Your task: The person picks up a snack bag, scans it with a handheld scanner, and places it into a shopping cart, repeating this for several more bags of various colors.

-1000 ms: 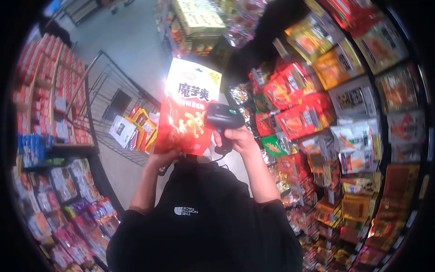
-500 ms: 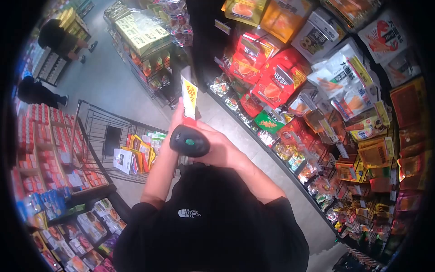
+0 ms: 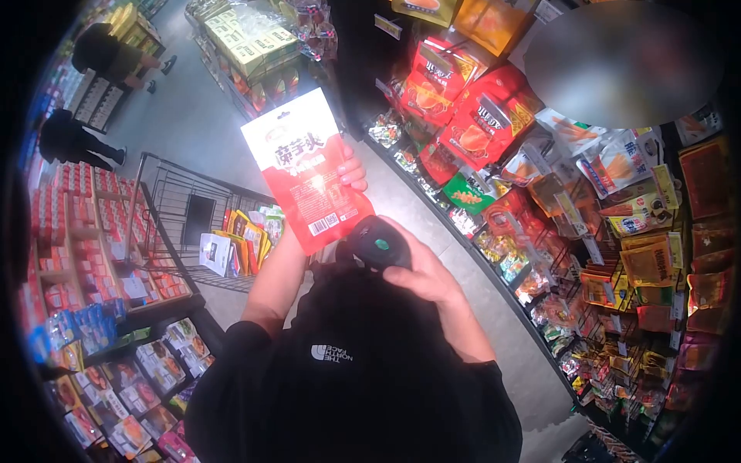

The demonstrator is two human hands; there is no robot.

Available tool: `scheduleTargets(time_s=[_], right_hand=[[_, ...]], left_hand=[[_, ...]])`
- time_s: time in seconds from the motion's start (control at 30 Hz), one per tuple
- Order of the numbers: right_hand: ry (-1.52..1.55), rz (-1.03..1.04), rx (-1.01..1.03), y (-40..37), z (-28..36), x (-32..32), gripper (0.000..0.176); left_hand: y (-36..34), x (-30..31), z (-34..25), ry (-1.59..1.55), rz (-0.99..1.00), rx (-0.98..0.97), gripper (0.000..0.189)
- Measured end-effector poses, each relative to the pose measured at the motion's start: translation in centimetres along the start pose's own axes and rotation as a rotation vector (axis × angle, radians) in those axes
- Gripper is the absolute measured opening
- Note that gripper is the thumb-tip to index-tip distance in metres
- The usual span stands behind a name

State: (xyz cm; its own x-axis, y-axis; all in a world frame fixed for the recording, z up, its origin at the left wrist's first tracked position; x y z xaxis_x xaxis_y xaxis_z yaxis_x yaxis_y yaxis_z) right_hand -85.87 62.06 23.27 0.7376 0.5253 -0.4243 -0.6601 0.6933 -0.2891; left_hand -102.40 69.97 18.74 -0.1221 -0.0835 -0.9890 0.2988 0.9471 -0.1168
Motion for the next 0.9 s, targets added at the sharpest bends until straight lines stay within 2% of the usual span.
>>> scheduleTargets(time_s=[0.07, 0.2, 0.37, 0.67, 0.73, 0.8, 0.83, 0.9], right_hand=[[-0.438, -0.001, 0.207, 0.5, -0.3, -0.5, 0.09], [-0.723, -0.063, 0.135, -0.1, -0.1, -1.6, 0.087], [-0.748, -0.061, 0.133, -0.2, 0.4, -1.3, 0.089], [-0.733, -0.052, 0.148, -0.7, 1.0, 0.7, 0.091], [-0.681, -0.05, 0.236, -1.1, 1.3, 1.6, 0.093], [-0.492, -0.051, 0.338, -1.3, 2.0, 3.0, 0.101], [-0.446, -0.071, 0.337, -1.6, 2.6, 3.8, 0.1], [-0.398, -0.105, 0.356, -2.4, 3.4, 5.3, 0.098]], left_hand=[[0.2, 0.2, -0.5, 0.031, -0.016, -0.021, 0.034], [0.1, -0.2, -1.0, 0.044, -0.005, -0.033, 0.033], [-0.4, -1.8, -0.6, 0.076, -0.057, -0.088, 0.032], [0.7, -1.1, 1.4, 0.09, -0.103, -0.07, 0.029], [1.9, -0.7, 1.9, 0.105, -0.063, -0.048, 0.032], [3.2, 1.0, 2.6, 0.129, -0.098, -0.034, 0.027], [3.7, 1.2, 3.3, 0.143, -0.07, 0.004, 0.027], [4.2, 2.3, 3.8, 0.294, -0.162, -0.052, 0.026]])
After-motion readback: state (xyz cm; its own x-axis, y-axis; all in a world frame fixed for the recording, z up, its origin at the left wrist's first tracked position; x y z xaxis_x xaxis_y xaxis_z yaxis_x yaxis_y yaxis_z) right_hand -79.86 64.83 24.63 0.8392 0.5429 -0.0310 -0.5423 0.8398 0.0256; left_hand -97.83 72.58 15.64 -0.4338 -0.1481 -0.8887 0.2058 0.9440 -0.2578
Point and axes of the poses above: each hand's wrist, its own y-axis towards the middle knuckle, its own x-axis out of the back of the hand, z = x × y, the point moved 7 cm from there along y, towards the middle knuckle, and after that the axes turned 11 degrees about -z, right-handed, at the moved point
